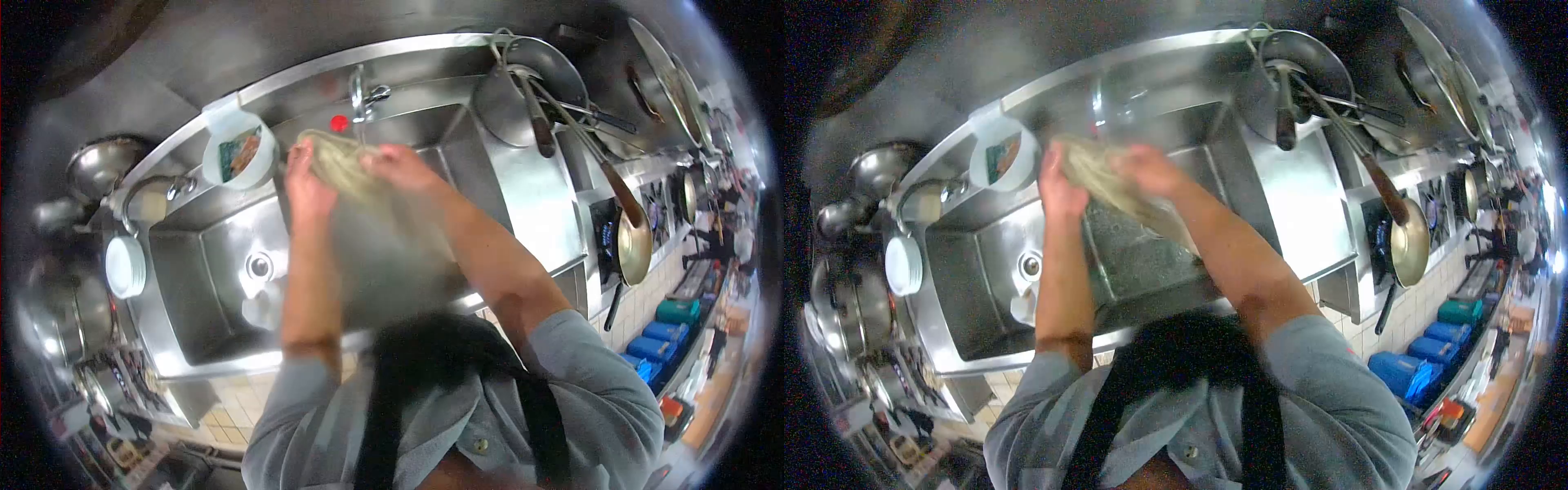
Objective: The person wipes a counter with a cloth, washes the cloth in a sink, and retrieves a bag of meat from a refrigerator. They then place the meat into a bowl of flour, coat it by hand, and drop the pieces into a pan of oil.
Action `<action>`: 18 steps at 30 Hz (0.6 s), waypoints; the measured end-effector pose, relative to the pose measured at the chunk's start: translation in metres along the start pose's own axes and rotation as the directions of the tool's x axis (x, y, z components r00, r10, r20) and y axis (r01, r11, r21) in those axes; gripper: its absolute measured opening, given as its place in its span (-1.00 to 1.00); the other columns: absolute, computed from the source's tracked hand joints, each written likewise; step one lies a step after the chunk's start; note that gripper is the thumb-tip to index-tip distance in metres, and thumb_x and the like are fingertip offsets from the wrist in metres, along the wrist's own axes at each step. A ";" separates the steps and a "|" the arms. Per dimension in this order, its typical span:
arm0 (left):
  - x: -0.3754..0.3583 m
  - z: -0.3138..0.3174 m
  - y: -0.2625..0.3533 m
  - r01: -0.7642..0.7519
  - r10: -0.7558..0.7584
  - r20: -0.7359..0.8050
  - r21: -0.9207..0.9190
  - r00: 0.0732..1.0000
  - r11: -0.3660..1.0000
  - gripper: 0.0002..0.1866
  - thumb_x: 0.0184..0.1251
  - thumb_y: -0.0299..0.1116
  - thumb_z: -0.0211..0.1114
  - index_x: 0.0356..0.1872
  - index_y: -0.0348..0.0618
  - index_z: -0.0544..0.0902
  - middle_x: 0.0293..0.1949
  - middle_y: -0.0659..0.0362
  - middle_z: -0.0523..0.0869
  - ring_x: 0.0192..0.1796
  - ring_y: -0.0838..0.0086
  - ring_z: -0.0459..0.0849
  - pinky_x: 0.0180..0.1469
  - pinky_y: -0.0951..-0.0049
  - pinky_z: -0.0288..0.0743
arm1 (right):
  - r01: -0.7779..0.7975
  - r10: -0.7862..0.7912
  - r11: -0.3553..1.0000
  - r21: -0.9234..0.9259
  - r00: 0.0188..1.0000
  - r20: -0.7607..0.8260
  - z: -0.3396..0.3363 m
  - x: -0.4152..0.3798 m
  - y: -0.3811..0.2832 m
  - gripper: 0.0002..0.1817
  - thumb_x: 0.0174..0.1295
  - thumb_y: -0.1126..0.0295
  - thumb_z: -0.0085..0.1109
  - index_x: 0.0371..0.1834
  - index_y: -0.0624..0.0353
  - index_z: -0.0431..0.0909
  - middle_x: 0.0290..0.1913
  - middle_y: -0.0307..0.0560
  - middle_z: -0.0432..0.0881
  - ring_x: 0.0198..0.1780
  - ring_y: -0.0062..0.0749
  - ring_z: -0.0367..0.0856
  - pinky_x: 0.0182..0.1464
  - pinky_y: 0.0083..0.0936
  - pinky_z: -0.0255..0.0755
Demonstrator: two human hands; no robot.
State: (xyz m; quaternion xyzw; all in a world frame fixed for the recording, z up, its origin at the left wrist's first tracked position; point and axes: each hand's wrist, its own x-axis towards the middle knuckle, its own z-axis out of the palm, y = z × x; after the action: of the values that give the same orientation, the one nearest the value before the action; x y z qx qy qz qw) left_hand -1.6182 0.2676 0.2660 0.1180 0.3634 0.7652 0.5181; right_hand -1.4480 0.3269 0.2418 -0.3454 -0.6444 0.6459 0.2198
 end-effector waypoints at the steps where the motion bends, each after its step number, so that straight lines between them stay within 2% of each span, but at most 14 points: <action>1: 0.016 -0.019 -0.022 0.082 -0.079 0.048 -0.055 0.996 0.995 -0.58 0.41 -0.17 0.12 0.15 -0.22 0.43 0.01 0.08 0.58 0.05 0.27 0.57 0.13 0.24 0.43 | 0.053 -0.036 0.993 0.109 0.988 -0.150 0.005 0.001 -0.010 -0.65 0.30 0.11 0.10 -0.21 0.21 0.62 -0.30 -0.11 0.62 -0.19 -0.46 0.52 -0.09 -0.40 0.40; 2: 0.022 -0.027 -0.036 0.168 -0.157 0.105 -0.107 0.982 0.980 -0.56 0.44 -0.10 0.06 0.16 -0.21 0.43 0.03 0.06 0.57 0.06 0.24 0.57 0.16 0.21 0.41 | 0.051 -0.036 0.992 0.114 0.990 -0.136 0.015 0.002 -0.021 -0.65 0.30 0.11 0.10 -0.21 0.21 0.62 -0.30 -0.11 0.62 -0.19 -0.46 0.52 -0.09 -0.40 0.40; 3: 0.009 0.002 -0.038 0.156 -0.141 -0.162 0.088 0.977 0.984 -0.61 0.43 -0.06 0.04 -0.07 -0.22 0.50 -0.18 0.15 0.59 -0.15 0.42 0.60 -0.08 0.36 0.52 | 0.108 -0.082 0.988 0.106 0.971 -0.223 0.029 0.002 -0.034 -0.71 0.31 0.17 0.11 -0.18 0.20 0.60 -0.31 -0.20 0.62 -0.24 -0.53 0.52 -0.14 -0.45 0.43; 5: 0.007 -0.002 -0.063 0.034 -0.039 0.026 0.150 0.999 0.988 -0.55 0.46 0.01 -0.03 -0.10 -0.22 0.53 -0.16 0.14 0.58 -0.10 0.41 0.57 -0.03 0.40 0.50 | 0.164 -0.128 0.982 0.096 0.944 -0.303 0.042 0.005 -0.034 -0.76 0.33 0.24 0.12 -0.15 0.18 0.59 -0.31 -0.28 0.61 -0.28 -0.60 0.52 -0.19 -0.50 0.45; 7: 0.008 -0.007 -0.064 0.060 -0.067 0.023 0.234 0.997 0.970 -0.56 0.45 0.00 -0.01 -0.06 -0.23 0.52 -0.13 0.13 0.58 -0.08 0.40 0.57 -0.02 0.38 0.50 | 0.362 -0.459 0.867 -0.343 0.848 -0.265 0.046 0.009 -0.021 -0.78 0.33 0.28 0.10 -0.16 0.20 0.60 -0.32 -0.23 0.64 -0.30 -0.57 0.54 -0.21 -0.49 0.45; 8: 0.006 -0.006 -0.061 0.091 -0.103 0.020 0.316 0.995 0.944 -0.56 0.44 -0.01 0.01 -0.02 -0.24 0.50 -0.10 0.12 0.58 -0.06 0.38 0.58 -0.01 0.36 0.50 | 0.150 -0.259 0.927 -0.345 0.920 -0.294 0.033 0.006 -0.025 -0.71 0.34 0.21 0.07 -0.22 0.23 0.60 -0.30 -0.15 0.66 -0.29 -0.52 0.56 -0.20 -0.44 0.45; 9: 0.004 -0.004 -0.058 0.121 -0.138 0.016 0.396 0.990 0.910 -0.55 0.43 -0.03 0.04 0.02 -0.25 0.49 -0.06 0.11 0.58 -0.04 0.37 0.58 0.01 0.35 0.51 | 0.150 -0.256 0.927 -0.343 0.922 -0.291 0.019 0.006 -0.030 -0.71 0.34 0.21 0.07 -0.22 0.23 0.60 -0.30 -0.15 0.66 -0.29 -0.52 0.56 -0.20 -0.44 0.45; 11: 0.000 0.002 -0.051 0.178 -0.215 0.004 0.547 0.977 0.818 -0.53 0.41 -0.05 0.09 0.09 -0.26 0.47 0.00 0.09 0.57 0.01 0.34 0.58 0.03 0.31 0.51 | 0.012 -0.282 0.515 -0.857 0.946 -0.156 -0.007 0.008 -0.041 -0.72 0.28 0.20 0.04 -0.12 0.13 0.61 -0.20 0.01 0.67 -0.13 -0.16 0.63 -0.02 -0.33 0.46; 12: -0.003 0.004 -0.047 0.205 -0.251 -0.012 0.615 0.968 0.762 -0.51 0.40 -0.06 0.11 0.13 -0.27 0.46 0.04 0.08 0.57 0.03 0.32 0.58 0.04 0.29 0.52 | 0.013 -0.277 0.516 -0.856 0.949 -0.152 -0.016 0.015 -0.034 -0.72 0.28 0.20 0.04 -0.12 0.13 0.61 -0.20 0.01 0.67 -0.13 -0.16 0.63 -0.02 -0.33 0.46; 13: -0.007 0.005 -0.040 0.213 -0.253 -0.022 0.613 0.967 0.761 -0.51 0.40 -0.06 0.11 0.13 -0.27 0.46 0.04 0.08 0.57 0.03 0.32 0.58 0.04 0.29 0.52 | 0.143 -0.328 0.671 -0.728 0.937 -0.118 -0.023 0.023 -0.021 -0.62 0.27 0.09 0.07 -0.14 0.20 0.61 -0.23 -0.02 0.68 -0.20 -0.29 0.60 -0.07 -0.34 0.45; 14: -0.010 0.007 -0.028 0.196 -0.288 0.062 0.598 0.956 0.777 -0.47 0.41 -0.04 0.09 0.16 -0.30 0.45 0.09 -0.01 0.55 0.12 0.28 0.52 0.16 0.33 0.39 | 0.270 -0.386 0.784 -0.559 0.917 -0.099 -0.024 0.023 -0.020 -0.51 0.26 -0.02 0.11 -0.17 0.27 0.61 -0.26 -0.05 0.68 -0.26 -0.42 0.57 -0.13 -0.35 0.45; 15: -0.012 0.008 -0.017 0.177 -0.317 0.148 0.581 0.937 0.794 -0.43 0.41 -0.01 0.06 0.19 -0.33 0.44 0.13 -0.10 0.53 0.21 0.24 0.47 0.28 0.37 0.26 | 0.272 -0.384 0.786 -0.555 0.919 -0.094 -0.025 0.018 -0.018 -0.51 0.26 -0.02 0.11 -0.17 0.27 0.61 -0.26 -0.05 0.68 -0.26 -0.42 0.57 -0.13 -0.35 0.45; 16: -0.014 0.010 -0.010 0.178 -0.315 0.142 0.582 0.938 0.793 -0.43 0.41 -0.01 0.06 0.19 -0.33 0.44 0.13 -0.10 0.53 0.21 0.24 0.47 0.28 0.37 0.26 | 0.135 -0.184 0.880 -0.455 0.981 -0.067 -0.022 0.006 -0.030 -0.49 0.22 -0.04 0.15 -0.16 0.28 0.61 -0.29 -0.07 0.66 -0.27 -0.42 0.56 -0.13 -0.36 0.45; 18: -0.019 0.013 0.001 0.194 -0.244 0.164 0.271 0.956 0.943 -0.58 0.42 -0.12 0.09 0.06 -0.30 0.49 0.01 0.02 0.59 0.05 0.34 0.57 0.07 0.39 0.44 | -0.087 0.104 0.919 -0.383 0.994 0.024 -0.025 0.000 -0.022 -0.47 0.13 -0.05 0.27 -0.17 0.28 0.61 -0.37 -0.15 0.61 -0.27 -0.49 0.52 -0.17 -0.41 0.44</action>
State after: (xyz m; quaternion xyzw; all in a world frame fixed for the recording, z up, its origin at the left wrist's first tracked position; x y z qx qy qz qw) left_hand -1.6033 0.2567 0.2794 0.2158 0.4158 0.6351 0.6142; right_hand -1.4333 0.3453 0.2656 -0.3985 -0.7447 0.5254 0.1025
